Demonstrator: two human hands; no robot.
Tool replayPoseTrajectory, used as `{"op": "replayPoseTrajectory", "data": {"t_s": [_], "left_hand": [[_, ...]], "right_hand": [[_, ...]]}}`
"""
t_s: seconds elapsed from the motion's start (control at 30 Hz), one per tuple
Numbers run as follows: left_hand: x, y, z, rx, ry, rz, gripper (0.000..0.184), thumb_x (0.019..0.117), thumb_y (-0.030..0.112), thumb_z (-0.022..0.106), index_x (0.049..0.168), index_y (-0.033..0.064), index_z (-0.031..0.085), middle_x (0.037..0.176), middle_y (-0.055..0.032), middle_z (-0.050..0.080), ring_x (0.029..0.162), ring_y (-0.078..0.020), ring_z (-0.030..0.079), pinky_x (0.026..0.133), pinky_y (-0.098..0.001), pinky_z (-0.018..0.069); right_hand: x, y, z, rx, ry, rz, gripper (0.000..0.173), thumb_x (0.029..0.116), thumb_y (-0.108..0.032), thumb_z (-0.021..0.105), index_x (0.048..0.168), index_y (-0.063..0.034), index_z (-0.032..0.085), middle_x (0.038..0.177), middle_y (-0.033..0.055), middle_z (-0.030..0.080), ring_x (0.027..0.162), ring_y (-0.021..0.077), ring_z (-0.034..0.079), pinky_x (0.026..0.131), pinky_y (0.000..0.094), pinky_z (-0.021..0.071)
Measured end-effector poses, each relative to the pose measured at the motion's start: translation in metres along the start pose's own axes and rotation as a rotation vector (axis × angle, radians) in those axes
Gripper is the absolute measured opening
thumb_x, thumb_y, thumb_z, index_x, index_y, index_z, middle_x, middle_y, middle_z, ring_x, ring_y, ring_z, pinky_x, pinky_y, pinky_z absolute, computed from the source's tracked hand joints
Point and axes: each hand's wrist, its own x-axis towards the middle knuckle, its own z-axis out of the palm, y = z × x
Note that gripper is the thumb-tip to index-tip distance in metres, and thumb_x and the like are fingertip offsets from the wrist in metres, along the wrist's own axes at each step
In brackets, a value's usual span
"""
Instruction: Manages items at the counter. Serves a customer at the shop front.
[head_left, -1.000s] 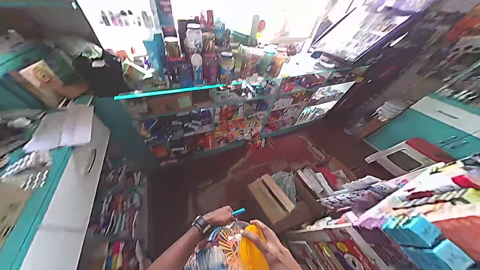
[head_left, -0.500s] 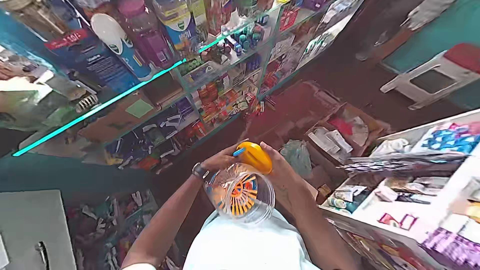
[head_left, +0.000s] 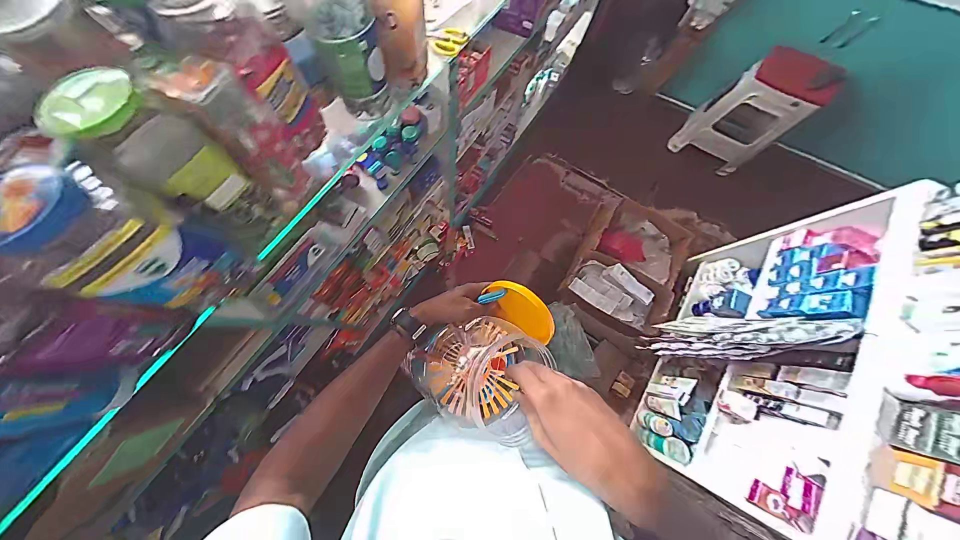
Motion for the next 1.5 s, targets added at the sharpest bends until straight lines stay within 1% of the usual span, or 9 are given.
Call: {"op": "replayPoseTrajectory", "data": {"t_s": [0.1,0.27,0.43,0.67,0.73,0.9,1.13,1.3,1.5], "left_hand": [[0.074,0.022,-0.043,0.055,-0.107,0.005,0.019,0.1033,0.012,0.051,0.119,0.005,0.059,0.081,0.0053,0.056,0.06,0.0033,0.046,0.054,-0.0143,0.0389],[0.201,0.075,-0.09,0.039,-0.284,0.086,0.019,0.102,0.01,0.055,0.119,0.0049,0.061,0.092,0.0076,0.063,0.078,0.0064,0.056,0.071,-0.0142,0.0479],[0.31,0.101,-0.111,0.053,-0.446,0.045,0.015,0.1025,0.011,0.055,0.115,0.0063,0.062,0.087,0.0093,0.062,0.074,0.0068,0.055,0.067,-0.0134,0.0468],[0.439,0.134,-0.153,0.025,-0.373,0.013,0.016,0.1033,0.011,0.054,0.117,0.0056,0.062,0.09,0.0086,0.065,0.077,0.0056,0.059,0.072,-0.0146,0.0502],[0.472,0.15,-0.156,-0.01,-0.367,0.007,0.017,0.1034,0.009,0.053,0.118,0.0052,0.061,0.094,0.0079,0.067,0.084,0.0047,0.062,0.08,-0.0167,0.0527],[0.532,0.193,-0.174,0.096,-0.326,-0.003,0.022,0.1023,0.006,0.054,0.122,-0.0002,0.06,0.098,0.0038,0.064,0.086,0.0051,0.058,0.083,-0.0166,0.0495],[0.56,0.186,-0.241,-0.031,-0.173,0.091,0.03,0.1012,0.005,0.056,0.129,-0.0044,0.056,0.11,-0.0044,0.066,0.096,-0.0009,0.061,0.09,-0.0235,0.0515],[0.557,0.188,-0.292,-0.124,-0.041,0.148,0.027,0.1016,0.004,0.054,0.128,-0.0012,0.056,0.105,0.0012,0.065,0.092,0.0021,0.06,0.087,-0.0204,0.051],[0.539,0.19,-0.339,-0.253,0.153,0.236,0.03,0.1025,0.004,0.051,0.132,0.0001,0.054,0.112,0.0005,0.068,0.1,0.0001,0.063,0.095,-0.0234,0.0515]], "right_hand": [[0.066,0.015,-0.044,0.077,-0.299,0.197,0.038,0.1042,-0.023,0.056,0.138,-0.0057,0.051,0.113,0.0219,0.067,0.106,0.0404,0.067,0.088,0.0547,0.0544],[0.11,0.084,-0.082,0.682,0.498,0.067,0.019,0.0945,-0.013,0.068,0.11,-0.0027,0.07,0.101,0.0057,0.074,0.09,0.0079,0.072,0.082,0.023,0.0607],[0.144,0.149,-0.124,1.019,0.561,0.099,0.038,0.094,-0.002,0.063,0.131,0.0045,0.055,0.125,0.0115,0.066,0.113,0.0105,0.068,0.098,0.0254,0.0581],[0.197,0.267,-0.198,0.867,0.671,0.164,0.022,0.0879,0.0,0.072,0.103,0.0015,0.056,0.102,0.0099,0.072,0.094,0.0128,0.075,0.081,0.0268,0.0629],[0.204,0.3,-0.225,0.615,0.547,0.199,0.023,0.0873,-0.023,0.076,0.088,-0.0016,0.066,0.08,0.0078,0.07,0.075,0.0156,0.07,0.068,0.0307,0.0561],[0.247,0.36,-0.291,0.147,-0.137,0.087,0.032,0.1041,-0.021,0.053,0.104,0.0077,0.069,0.111,0.0264,0.068,0.119,0.0428,0.061,0.11,0.0522,0.0409],[0.326,0.4,-0.325,-0.086,-0.06,-0.15,0.028,0.0973,-0.01,0.058,0.115,0.0089,0.068,0.122,0.0281,0.066,0.121,0.0432,0.062,0.098,0.0544,0.0512],[0.382,0.402,-0.353,-0.302,-0.106,-0.354,0.02,0.0954,-0.006,0.057,0.095,0.0079,0.071,0.097,0.0257,0.071,0.099,0.043,0.07,0.08,0.0555,0.0558],[0.445,0.395,-0.439,-0.402,-0.528,-0.478,0.025,0.0973,-0.016,0.061,0.109,0.0056,0.068,0.111,0.0273,0.068,0.113,0.0456,0.063,0.093,0.0612,0.0486]]}}
